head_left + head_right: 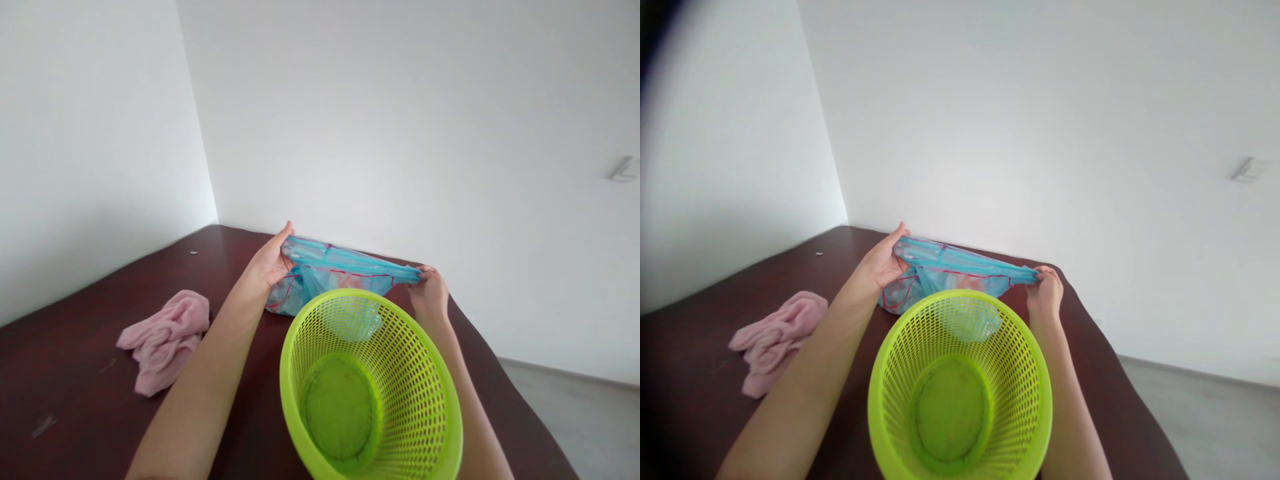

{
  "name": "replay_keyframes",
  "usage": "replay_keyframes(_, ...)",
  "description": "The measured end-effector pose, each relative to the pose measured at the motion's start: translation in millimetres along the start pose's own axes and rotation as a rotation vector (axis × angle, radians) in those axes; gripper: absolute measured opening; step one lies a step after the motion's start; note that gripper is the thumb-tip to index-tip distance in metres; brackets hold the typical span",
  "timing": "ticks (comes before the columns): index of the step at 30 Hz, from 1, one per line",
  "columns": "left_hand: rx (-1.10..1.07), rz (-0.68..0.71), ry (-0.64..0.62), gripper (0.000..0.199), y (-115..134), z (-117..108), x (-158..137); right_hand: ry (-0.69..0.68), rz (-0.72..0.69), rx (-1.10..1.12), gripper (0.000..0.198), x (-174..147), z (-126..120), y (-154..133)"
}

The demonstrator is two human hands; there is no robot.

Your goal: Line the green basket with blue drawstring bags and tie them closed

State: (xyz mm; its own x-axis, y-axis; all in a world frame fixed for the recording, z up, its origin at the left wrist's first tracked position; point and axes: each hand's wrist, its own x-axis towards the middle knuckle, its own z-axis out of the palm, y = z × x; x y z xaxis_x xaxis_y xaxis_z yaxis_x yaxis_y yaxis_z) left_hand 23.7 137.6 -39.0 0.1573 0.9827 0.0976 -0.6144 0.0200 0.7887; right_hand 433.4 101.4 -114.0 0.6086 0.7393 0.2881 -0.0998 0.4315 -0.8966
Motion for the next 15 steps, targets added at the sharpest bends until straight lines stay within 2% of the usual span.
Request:
replay_keyframes(4,0.156,0.082,-0.14,0.055,-7.0,0.1,-3.9,0.022,-0.074,0.017,0.028,0.6,-0.2,-6.8)
replay_keyframes(6,0.318,0.159,-0.171,0.058,-7.2,-2.4,-4.7,0.028,-0.132,-0.019,0.021,-1.4,1.2,-10.0)
replay_keyframes(9,0.715,0.41,-0.108,0.034,-5.6,-4.9,-3.7,0.016,-0.216,-0.113,0.009,-6.7,4.7,-15.4)
replay_keyframes(11,0.926,0.568,-0.031,0.017,-5.1,-4.0,-2.8,-0.012,-0.243,-0.2,0.015,-10.9,7.8,-18.3)
replay_keyframes(13,0.991,0.619,0.023,0.023,-5.9,-1.1,-2.8,-0.057,-0.242,-0.308,0.025,-14.9,11.1,-19.4)
replay_keyframes(15,0.952,0.597,0.046,0.03,-7.2,1.9,-3.6,-0.108,-0.233,-0.422,0.031,-17.8,14.4,-18.4)
